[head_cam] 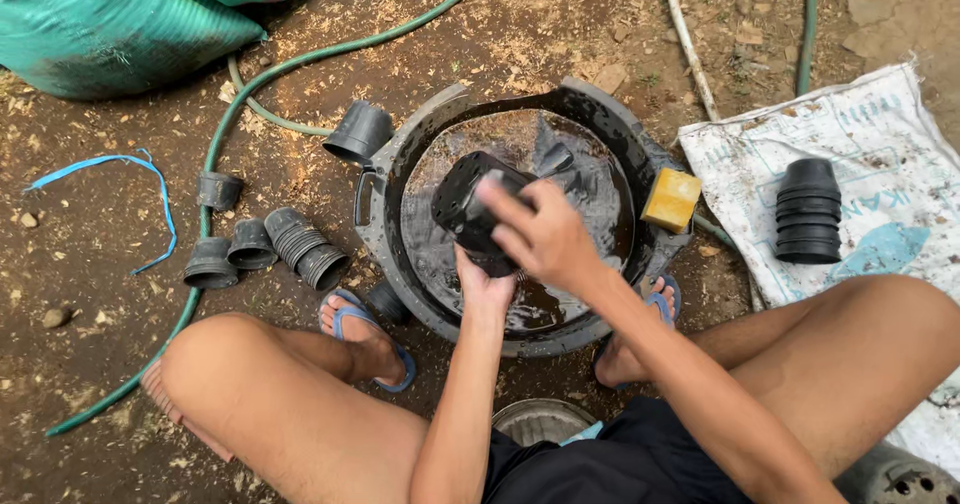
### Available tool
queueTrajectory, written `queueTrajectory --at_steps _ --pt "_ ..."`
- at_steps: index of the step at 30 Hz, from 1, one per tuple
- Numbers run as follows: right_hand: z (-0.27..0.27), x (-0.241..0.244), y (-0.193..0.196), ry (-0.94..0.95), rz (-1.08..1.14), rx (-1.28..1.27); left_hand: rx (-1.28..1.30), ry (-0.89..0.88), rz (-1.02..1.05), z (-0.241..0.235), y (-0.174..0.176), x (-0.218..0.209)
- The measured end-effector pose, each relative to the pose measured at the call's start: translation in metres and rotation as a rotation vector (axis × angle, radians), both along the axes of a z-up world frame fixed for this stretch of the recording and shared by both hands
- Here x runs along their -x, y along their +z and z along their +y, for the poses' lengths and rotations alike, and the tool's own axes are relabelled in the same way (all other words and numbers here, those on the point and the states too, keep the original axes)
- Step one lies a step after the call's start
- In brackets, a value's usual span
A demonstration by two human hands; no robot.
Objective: The person scrubs black plastic parts with a brush and sponge in a bucket of water, rinses them, and places them on a sack to dry.
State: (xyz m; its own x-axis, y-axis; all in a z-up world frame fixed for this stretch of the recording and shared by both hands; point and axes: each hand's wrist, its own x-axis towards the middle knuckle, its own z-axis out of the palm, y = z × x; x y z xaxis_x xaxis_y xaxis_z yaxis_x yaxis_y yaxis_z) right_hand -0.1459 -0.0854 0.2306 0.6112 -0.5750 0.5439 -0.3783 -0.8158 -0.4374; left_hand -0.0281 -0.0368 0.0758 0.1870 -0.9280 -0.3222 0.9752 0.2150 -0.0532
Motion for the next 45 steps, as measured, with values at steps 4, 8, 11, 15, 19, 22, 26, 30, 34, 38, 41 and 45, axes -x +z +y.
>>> queueTrajectory --at_steps 4,8,11,15,19,22,26,30,34,38,41,45 --pt "0.008 0.016 -0.012 -0.085 -0.123 -0.226 -0.01 -0.007 -0.029 0.008 -0.002 0.007" --pt "0.008 0.019 -0.014 -0.252 -0.149 -0.287 -0.126 -0.036 -0.062 0.006 0.003 0.001" --pt "0.008 0.027 -0.009 -0.166 -0.128 -0.164 0.004 -0.06 -0.007 0.003 0.003 0.001" --pt "0.012 0.035 -0.001 -0.248 -0.099 -0.32 -0.149 -0.137 -0.06 0.007 -0.003 -0.002" --pt "0.013 0.018 0.005 -0.136 -0.105 -0.187 -0.176 -0.089 -0.063 0.003 -0.01 -0.016" --pt "0.014 0.017 0.005 -0.031 -0.023 -0.013 -0.064 -0.037 0.001 0.005 -0.022 -0.009" --pt "0.014 0.017 0.006 -0.196 0.024 -0.278 -0.303 -0.214 -0.162 0.019 -0.029 -0.011" --pt "0.011 0.025 0.013 0.012 0.05 -0.24 -0.144 -0.184 -0.121 0.022 -0.023 -0.018" --pt "-0.003 0.043 0.017 0.061 0.164 -0.233 -0.335 -0.273 -0.155 0.019 -0.013 -0.007" --pt "-0.049 0.054 0.013 0.031 0.069 -0.506 -0.261 -0.375 -0.278 -0.008 0.011 -0.012" --pt "-0.054 0.054 0.002 0.065 -0.139 -0.48 -0.363 -0.396 -0.47 -0.027 0.037 -0.054" --pt "-0.019 0.032 -0.004 0.025 -0.24 -0.346 -0.427 -0.288 -0.801 -0.033 0.076 -0.11"
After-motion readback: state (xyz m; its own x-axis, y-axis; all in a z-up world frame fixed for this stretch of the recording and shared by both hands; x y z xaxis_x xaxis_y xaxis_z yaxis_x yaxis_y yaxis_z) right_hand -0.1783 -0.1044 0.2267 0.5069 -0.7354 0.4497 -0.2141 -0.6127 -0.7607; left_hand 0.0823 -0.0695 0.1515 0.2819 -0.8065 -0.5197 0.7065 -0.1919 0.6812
